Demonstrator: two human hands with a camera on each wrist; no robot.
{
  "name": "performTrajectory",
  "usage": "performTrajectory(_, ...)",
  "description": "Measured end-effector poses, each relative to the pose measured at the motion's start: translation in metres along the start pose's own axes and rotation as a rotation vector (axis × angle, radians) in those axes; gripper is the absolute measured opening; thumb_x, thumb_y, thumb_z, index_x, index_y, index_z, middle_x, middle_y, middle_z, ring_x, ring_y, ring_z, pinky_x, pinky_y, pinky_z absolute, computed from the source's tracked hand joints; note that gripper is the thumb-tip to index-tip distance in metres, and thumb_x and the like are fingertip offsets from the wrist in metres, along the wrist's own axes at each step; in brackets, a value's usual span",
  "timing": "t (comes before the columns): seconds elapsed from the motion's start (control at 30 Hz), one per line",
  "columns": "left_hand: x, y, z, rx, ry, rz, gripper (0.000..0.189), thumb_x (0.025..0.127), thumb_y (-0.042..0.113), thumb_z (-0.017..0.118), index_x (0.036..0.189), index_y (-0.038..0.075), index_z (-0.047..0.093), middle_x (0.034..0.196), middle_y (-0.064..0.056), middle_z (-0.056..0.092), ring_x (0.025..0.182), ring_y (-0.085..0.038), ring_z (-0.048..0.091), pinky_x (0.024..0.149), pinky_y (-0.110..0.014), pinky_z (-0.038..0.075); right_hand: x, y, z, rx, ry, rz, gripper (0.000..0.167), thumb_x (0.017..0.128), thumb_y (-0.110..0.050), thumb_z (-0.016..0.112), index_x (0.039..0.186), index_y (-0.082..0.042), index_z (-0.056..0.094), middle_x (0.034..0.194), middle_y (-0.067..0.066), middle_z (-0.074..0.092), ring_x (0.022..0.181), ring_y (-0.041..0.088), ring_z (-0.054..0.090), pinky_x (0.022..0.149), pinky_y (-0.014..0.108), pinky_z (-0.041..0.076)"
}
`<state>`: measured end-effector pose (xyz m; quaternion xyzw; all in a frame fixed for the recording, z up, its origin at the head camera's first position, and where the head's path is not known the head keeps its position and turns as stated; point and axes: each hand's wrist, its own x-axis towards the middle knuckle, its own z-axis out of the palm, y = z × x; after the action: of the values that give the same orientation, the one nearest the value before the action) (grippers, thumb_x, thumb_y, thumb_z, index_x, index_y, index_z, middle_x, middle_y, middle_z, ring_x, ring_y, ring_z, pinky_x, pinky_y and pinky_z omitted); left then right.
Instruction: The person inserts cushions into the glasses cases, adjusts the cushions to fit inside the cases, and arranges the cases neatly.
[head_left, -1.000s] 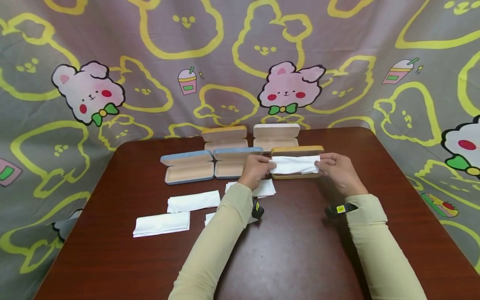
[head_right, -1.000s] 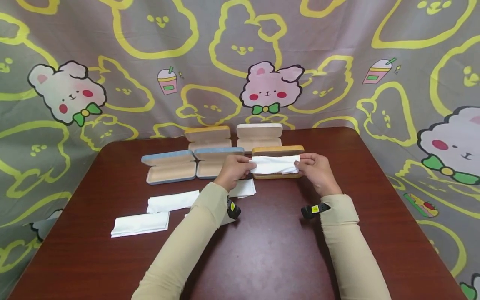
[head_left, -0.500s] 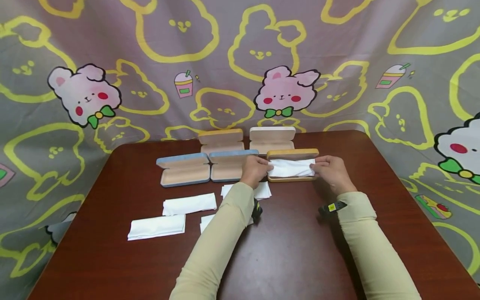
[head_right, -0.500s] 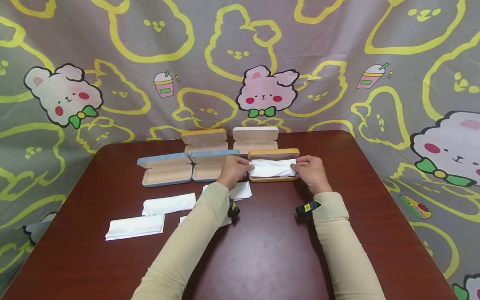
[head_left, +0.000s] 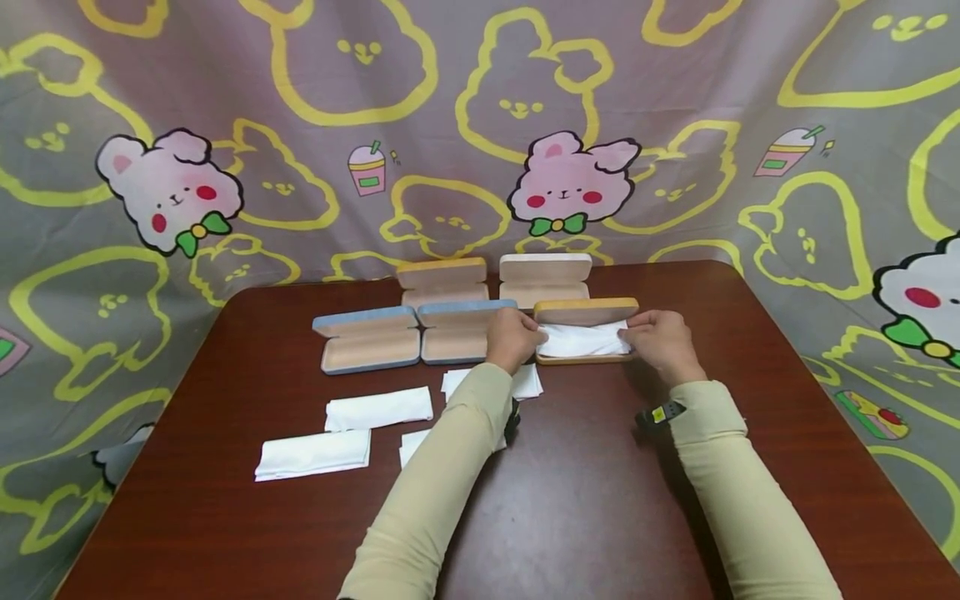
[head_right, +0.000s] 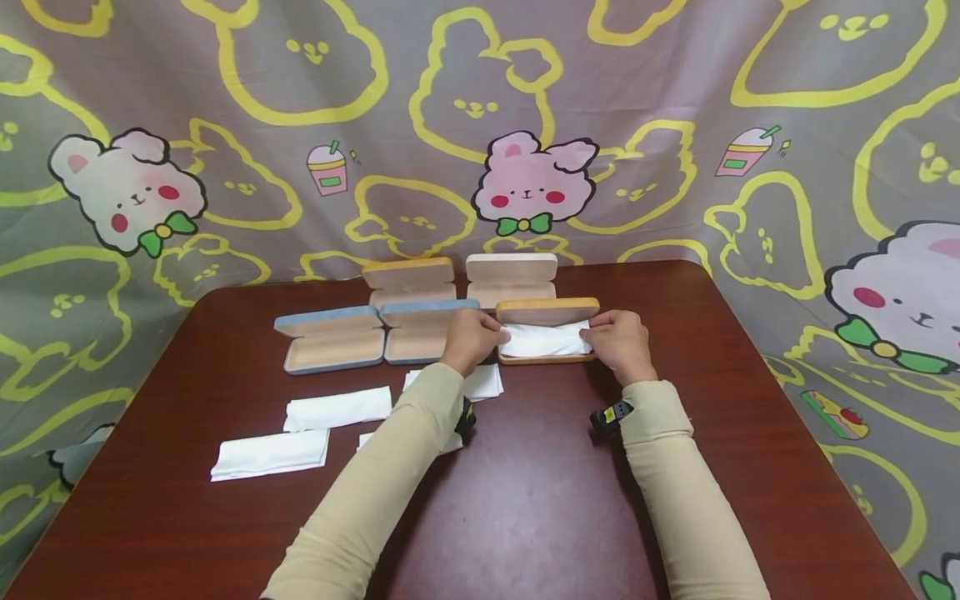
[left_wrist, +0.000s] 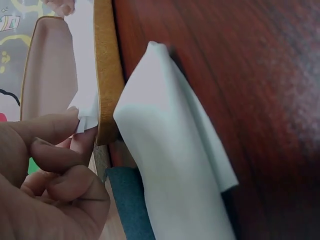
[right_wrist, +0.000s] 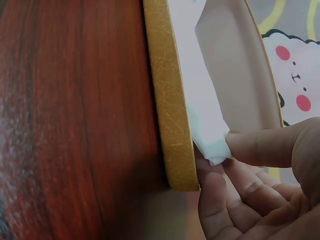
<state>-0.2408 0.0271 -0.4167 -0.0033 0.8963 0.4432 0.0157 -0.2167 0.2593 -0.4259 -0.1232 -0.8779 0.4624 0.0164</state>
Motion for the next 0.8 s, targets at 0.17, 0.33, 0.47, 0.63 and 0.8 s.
performTrajectory(0.17,0.002,-0.002,0.004,0.037,0.012,0.021,0.014,0.079,0.013,0.087,0.081,0.003,0.078,0.091,-0.008,0.072,0.094,-0.027,0.065,0.084,-0.032,0.053,-0.001,0.001,-0.001,-0.044,0.023,-0.032,0.025,0.090,-0.015,0.073,0.103,0.006,0.072,0.089,0.015,0.071,0.073,0.023,0.063,0.059,0.029,0.049)
performTrajectory(0.33,0.003,-0.002,0.003,0.065,0.018,0.066,0.013,0.080,0.014,0.087,0.081,0.004,0.079,0.088,-0.007,0.072,0.089,-0.025,0.066,0.079,-0.031,0.054,-0.003,-0.002,-0.003,-0.100,0.063,-0.101,0.022,0.089,-0.015,0.074,0.102,0.003,0.074,0.090,0.015,0.073,0.077,0.026,0.063,0.061,0.032,0.048)
performTrajectory(0.47,0.005,-0.003,-0.002,0.097,0.034,0.105,0.008,0.081,0.012,0.084,0.082,0.006,0.080,0.086,-0.004,0.073,0.086,-0.023,0.067,0.076,-0.030,0.054,-0.006,-0.003,-0.007,-0.122,0.098,-0.136,0.019,0.090,-0.013,0.072,0.102,0.002,0.074,0.088,0.015,0.074,0.075,0.027,0.066,0.062,0.034,0.048)
performTrajectory(0.63,0.005,-0.005,-0.007,0.117,0.034,0.105,0.007,0.083,0.012,0.082,0.085,0.006,0.081,0.086,-0.004,0.074,0.087,-0.023,0.068,0.076,-0.030,0.054,-0.009,0.001,-0.011,-0.116,0.103,-0.114,0.023,0.092,-0.015,0.069,0.107,0.002,0.073,0.096,0.018,0.074,0.083,0.030,0.067,0.066,0.036,0.049)
performTrajectory(0.8,0.004,-0.009,-0.011,0.113,-0.003,0.072,0.018,0.088,0.010,0.072,0.073,0.003,0.079,0.072,-0.004,0.071,0.066,-0.018,0.061,0.060,-0.027,0.048,-0.009,0.009,-0.013,-0.012,0.122,-0.011,0.031,0.101,-0.021,0.059,0.119,0.002,0.067,0.104,0.020,0.072,0.090,0.030,0.069,0.068,0.034,0.051)
